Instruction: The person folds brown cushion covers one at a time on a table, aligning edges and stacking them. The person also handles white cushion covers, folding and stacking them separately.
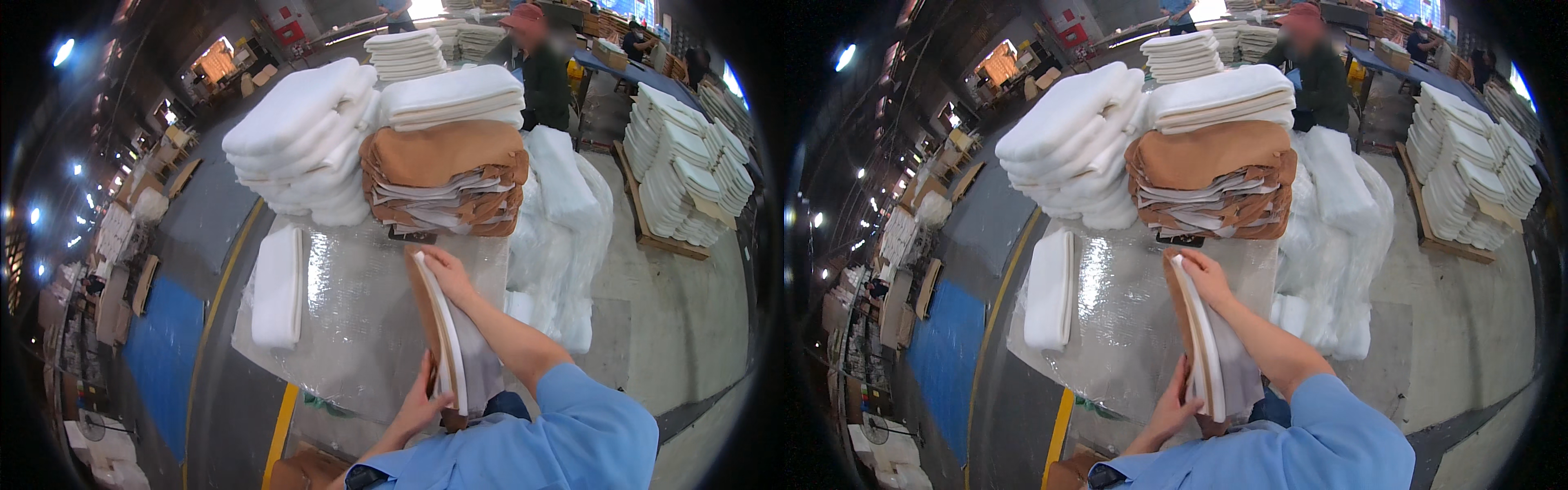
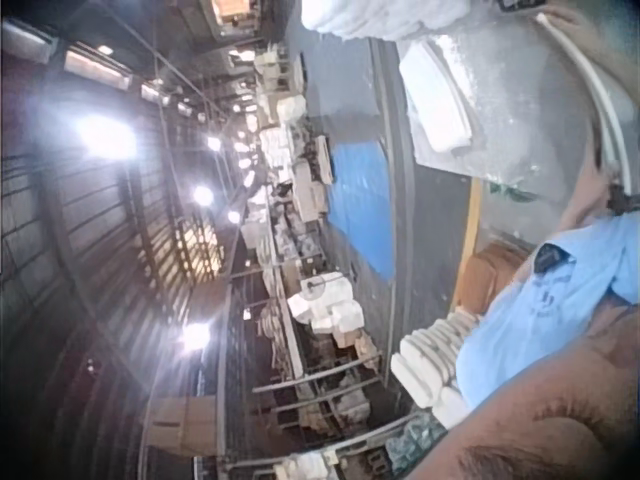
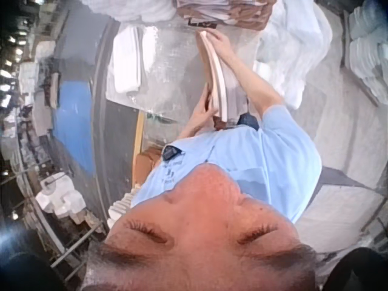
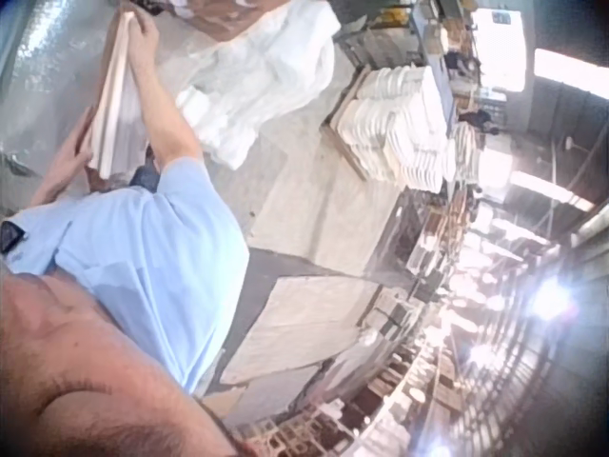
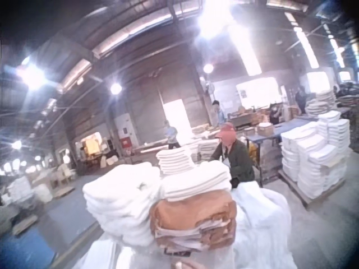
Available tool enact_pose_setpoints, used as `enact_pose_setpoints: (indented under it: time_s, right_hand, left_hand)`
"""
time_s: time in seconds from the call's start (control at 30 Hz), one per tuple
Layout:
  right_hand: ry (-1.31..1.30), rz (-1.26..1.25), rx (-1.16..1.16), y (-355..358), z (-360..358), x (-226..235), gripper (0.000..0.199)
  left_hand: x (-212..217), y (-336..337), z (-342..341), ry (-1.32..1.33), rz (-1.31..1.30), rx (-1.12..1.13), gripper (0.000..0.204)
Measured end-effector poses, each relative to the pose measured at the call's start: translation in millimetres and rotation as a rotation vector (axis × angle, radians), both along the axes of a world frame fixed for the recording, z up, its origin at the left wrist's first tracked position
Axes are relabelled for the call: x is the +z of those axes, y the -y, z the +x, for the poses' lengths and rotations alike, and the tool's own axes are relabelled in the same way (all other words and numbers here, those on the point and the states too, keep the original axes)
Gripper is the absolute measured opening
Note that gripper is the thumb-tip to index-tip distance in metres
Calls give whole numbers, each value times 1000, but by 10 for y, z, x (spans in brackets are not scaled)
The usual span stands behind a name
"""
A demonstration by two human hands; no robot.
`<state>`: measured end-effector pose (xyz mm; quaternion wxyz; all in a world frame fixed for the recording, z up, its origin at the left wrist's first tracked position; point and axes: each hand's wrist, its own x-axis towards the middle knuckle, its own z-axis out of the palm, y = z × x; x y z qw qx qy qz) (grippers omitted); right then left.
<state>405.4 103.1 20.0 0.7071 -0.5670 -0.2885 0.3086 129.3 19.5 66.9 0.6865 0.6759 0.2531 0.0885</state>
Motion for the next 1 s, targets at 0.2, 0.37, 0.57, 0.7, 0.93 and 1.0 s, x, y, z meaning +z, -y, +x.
enact_pose_setpoints:
  time_s: [0.2, 0.37, 0.57, 0.7, 0.93, 1.0]
  right_hand:
    - [102, -119, 62, -17, 31, 170, 39]
    - [391, -237, 133, -174, 234, 327, 38]
    - [721, -248, 298, -309, 459, 432, 32]
    - [815, -266, 266, -416, 391, 514, 22]
    - [65, -122, 203, -378, 546, 164, 22]
    - [31, -60, 295, -357, 489, 196, 24]
  left_hand:
    - [55, -894, 1135, -56, 259, 250, 84]
    - [136, -1412, 1432, -54, 277, 500, 40]
    - [76, -1658, 1531, -46, 255, 559, 27]
    - [1, -1729, 1509, 40, 234, 615, 28]
    - [51, -1675, 1689, 119, 49, 574, 30]
    - [27, -1719, 1597, 120, 42, 613, 30]
